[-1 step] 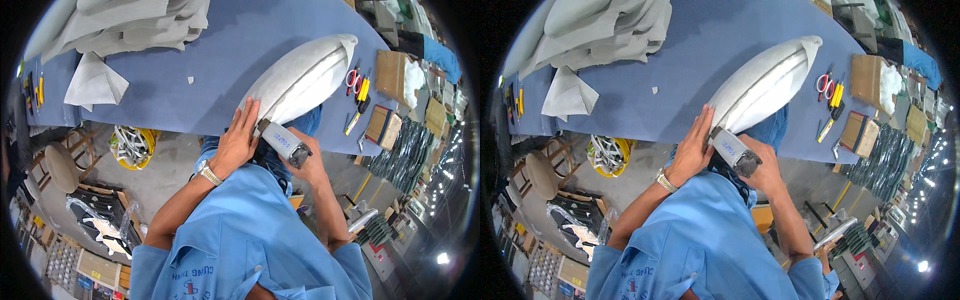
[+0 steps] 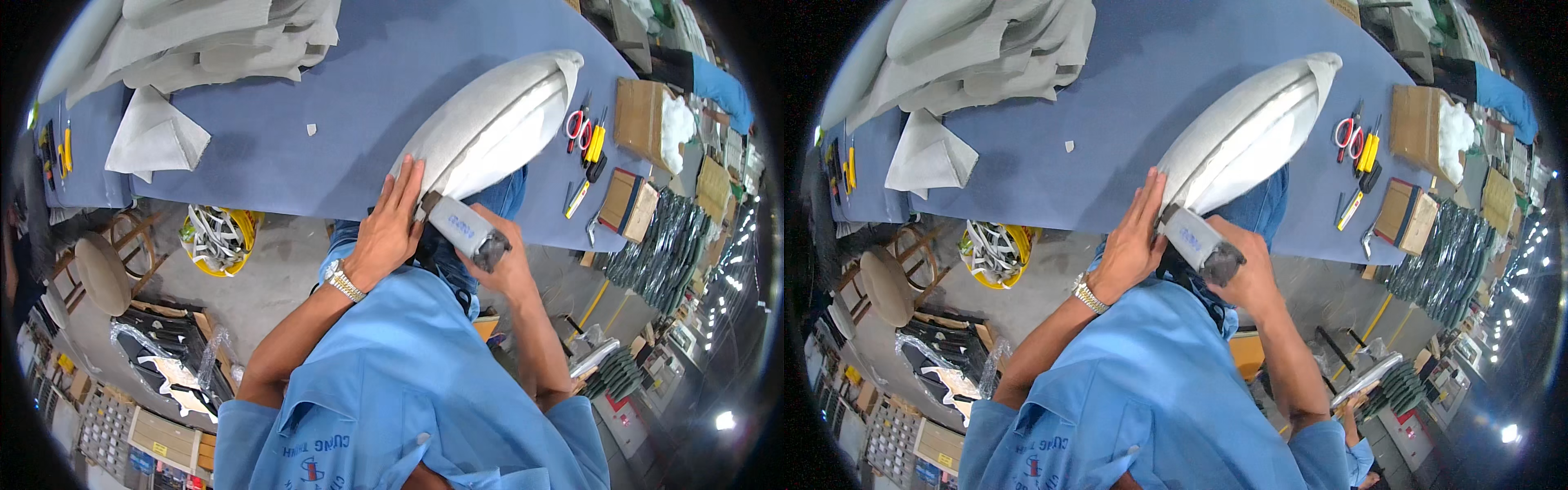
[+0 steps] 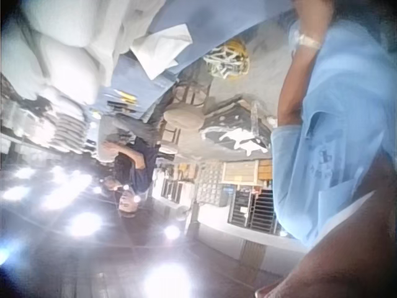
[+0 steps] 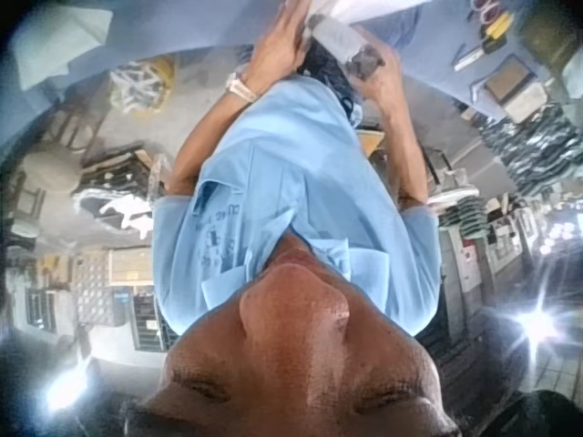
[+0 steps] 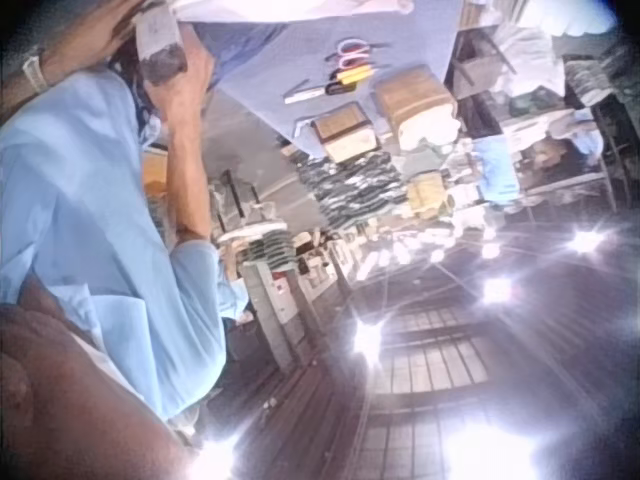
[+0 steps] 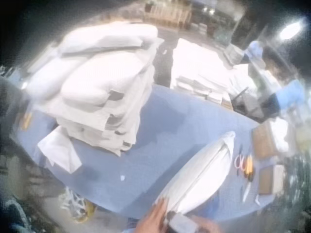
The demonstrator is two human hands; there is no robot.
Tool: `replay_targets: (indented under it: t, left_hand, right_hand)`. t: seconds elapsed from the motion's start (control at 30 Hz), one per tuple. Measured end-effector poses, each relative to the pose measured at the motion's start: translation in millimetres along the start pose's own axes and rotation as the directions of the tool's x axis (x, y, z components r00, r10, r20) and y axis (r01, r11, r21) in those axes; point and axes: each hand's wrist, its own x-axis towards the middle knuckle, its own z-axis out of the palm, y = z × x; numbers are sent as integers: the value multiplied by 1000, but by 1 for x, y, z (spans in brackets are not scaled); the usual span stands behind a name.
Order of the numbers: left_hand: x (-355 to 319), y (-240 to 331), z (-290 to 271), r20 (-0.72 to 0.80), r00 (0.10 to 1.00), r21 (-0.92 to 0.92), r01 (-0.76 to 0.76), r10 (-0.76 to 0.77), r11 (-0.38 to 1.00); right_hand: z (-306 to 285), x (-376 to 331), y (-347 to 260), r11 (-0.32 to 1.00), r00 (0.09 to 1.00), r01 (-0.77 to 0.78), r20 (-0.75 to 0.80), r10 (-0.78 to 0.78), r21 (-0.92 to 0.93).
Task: The person assembles a cushion by folding fabric around a foam insert, securing it with a staple gun, and trimming excess fabric with a utility knife. The finished cushion is placed on a stack of completed units.
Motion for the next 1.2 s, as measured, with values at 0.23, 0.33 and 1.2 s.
replay_targets:
  t: [0.23, 0.33, 1.2]
  left_hand:
    - [1, -1, 0, -6, 1000, 22, 12, -12, 1000]
    - [6, -8, 4, -48, 998, 2, -38, 38, 999]
    - [2, 5, 15, 18, 998, 138, -55, 52, 989]
  right_hand:
    - [3, -3, 2, 998, 996, 53, -69, -56, -42]
    - [2, -4, 7, 997, 996, 59, -71, -62, -41]
    - [-40, -60, 28, 825, 726, -359, -425, 541, 437]
